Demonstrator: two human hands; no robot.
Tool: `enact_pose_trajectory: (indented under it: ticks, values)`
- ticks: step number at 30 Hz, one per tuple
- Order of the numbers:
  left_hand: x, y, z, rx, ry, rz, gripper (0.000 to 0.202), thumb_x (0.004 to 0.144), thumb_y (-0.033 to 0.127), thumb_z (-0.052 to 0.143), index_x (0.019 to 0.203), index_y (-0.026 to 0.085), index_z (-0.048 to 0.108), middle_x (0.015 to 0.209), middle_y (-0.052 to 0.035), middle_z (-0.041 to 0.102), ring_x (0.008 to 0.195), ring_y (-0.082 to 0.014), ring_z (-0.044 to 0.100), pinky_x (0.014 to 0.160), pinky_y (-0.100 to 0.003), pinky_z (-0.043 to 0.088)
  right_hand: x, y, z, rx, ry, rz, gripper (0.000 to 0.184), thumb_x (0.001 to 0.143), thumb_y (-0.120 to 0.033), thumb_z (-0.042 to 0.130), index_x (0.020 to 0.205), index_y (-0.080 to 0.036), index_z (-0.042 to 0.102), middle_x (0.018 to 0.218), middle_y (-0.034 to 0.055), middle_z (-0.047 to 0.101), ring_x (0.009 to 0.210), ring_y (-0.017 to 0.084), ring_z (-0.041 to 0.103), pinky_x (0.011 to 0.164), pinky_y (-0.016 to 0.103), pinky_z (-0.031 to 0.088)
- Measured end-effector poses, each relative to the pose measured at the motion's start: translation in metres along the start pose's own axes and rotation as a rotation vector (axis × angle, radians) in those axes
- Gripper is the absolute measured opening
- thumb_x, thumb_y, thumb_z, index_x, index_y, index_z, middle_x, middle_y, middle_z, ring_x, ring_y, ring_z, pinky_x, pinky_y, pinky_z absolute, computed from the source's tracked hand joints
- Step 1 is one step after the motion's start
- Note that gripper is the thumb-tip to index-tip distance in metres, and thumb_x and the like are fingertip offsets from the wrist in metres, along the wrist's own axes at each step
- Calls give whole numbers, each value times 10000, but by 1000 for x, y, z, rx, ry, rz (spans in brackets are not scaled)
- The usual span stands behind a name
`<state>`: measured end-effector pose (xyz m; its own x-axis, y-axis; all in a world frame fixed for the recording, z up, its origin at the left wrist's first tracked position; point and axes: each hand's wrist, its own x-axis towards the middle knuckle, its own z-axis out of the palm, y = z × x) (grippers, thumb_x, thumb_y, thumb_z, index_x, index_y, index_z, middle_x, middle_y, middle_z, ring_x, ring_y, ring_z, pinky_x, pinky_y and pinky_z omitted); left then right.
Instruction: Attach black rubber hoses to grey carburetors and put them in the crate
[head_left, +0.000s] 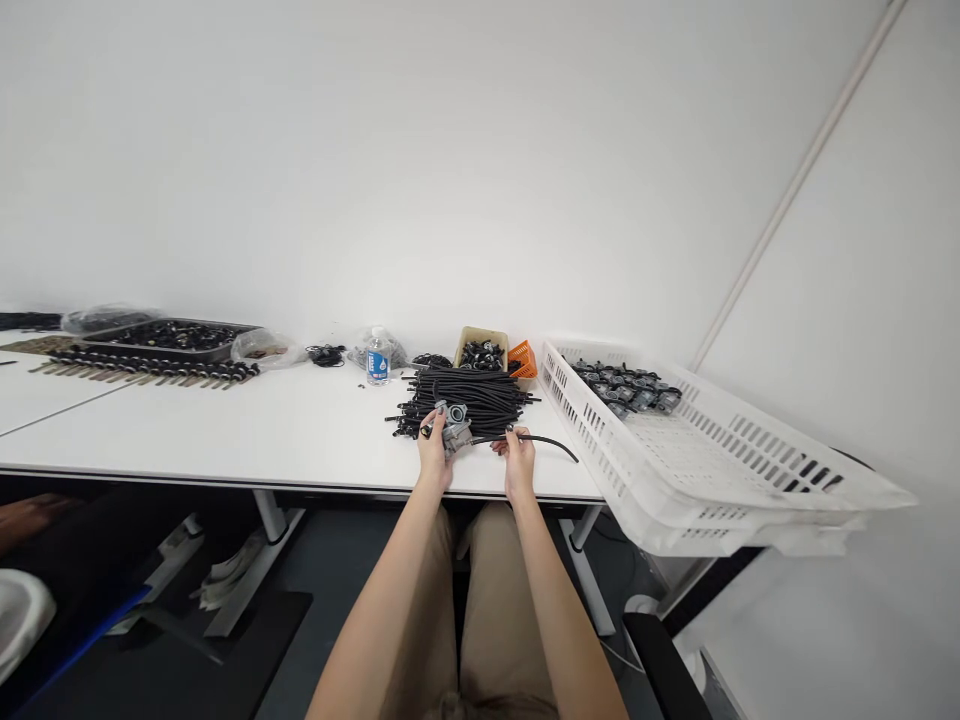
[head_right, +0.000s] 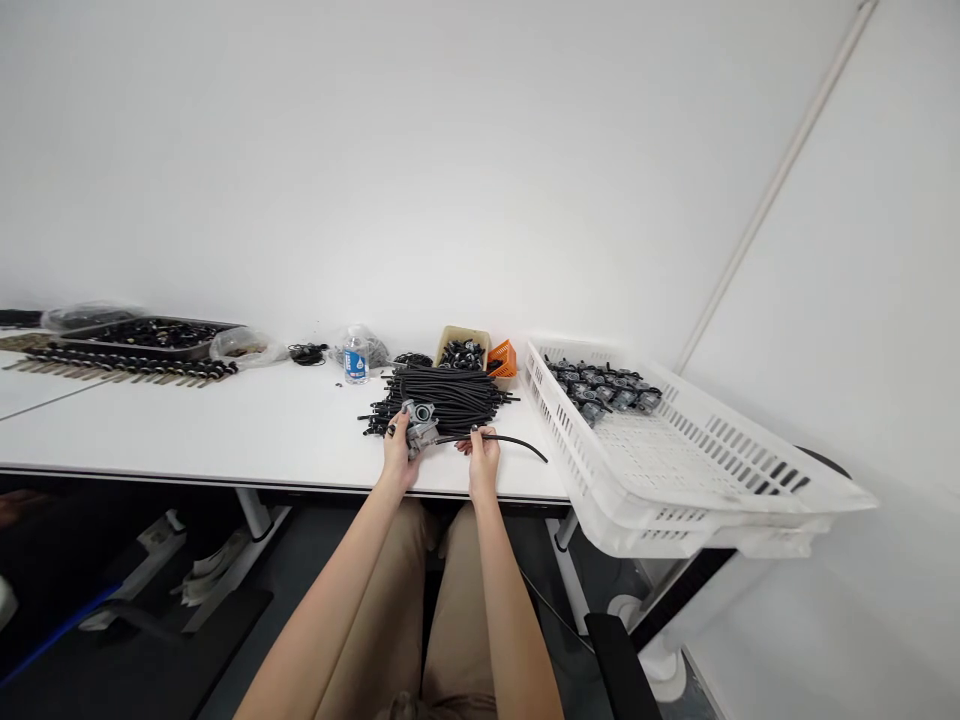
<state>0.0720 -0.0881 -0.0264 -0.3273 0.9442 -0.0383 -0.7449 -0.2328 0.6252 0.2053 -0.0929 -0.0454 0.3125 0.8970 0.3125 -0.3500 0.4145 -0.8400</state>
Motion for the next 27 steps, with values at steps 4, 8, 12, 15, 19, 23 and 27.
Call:
enact_pose_trajectory:
  ticks: [4,8,12,15,19,23,27]
  values:
    - [1,-3,2,26,3,58,444,647,367,842,1010,216,635,895,-13,701,752,-139,670,656,-254,551,2,1,-1,-9,-24,10,334,784,-505,654,799,-230,465,549,-58,607,538,130,569,584,261,394]
    - [4,-4,1,34,9,78,462,640,411,838,1003,212,632,898,-17,694,748,-139,665,658,-265,549,2,1,0,-48,-129,38,316,756,-488,691,809,-217,536,594,-31,647,572,137,587,585,260,389]
    - [4,-5,0,59,-7,94,507,612,429,851,1011,209,629,891,-20,693,744,-149,664,643,-273,542,1,0,1,-116,-285,74,290,690,-406,783,803,-185,634,641,13,689,638,161,626,621,269,410]
    - [4,-6,-1,79,-13,108,526,612,441,849,1027,207,625,892,-22,695,755,-148,665,672,-281,540,0,-1,0,-145,-313,67,265,718,-410,764,817,-194,647,656,7,694,658,163,632,641,273,418]
    - [5,-8,-1,109,-26,138,535,599,437,857,1020,198,630,918,-32,702,777,-148,665,706,-286,535,-1,-3,0,-172,-348,53,269,727,-430,761,800,-201,640,648,2,679,666,167,633,665,283,440]
    - [7,-10,-2,130,-27,168,540,593,441,857,1019,200,628,934,-35,699,793,-154,667,726,-301,535,-1,-3,0,-185,-397,59,295,712,-460,770,775,-207,633,654,9,679,667,173,636,678,295,464]
    - [8,-11,-4,145,-24,193,533,623,465,832,1033,207,611,938,-36,693,797,-159,667,732,-315,535,0,-2,-1,-200,-421,75,304,715,-470,764,765,-207,621,638,17,679,629,171,627,632,288,455]
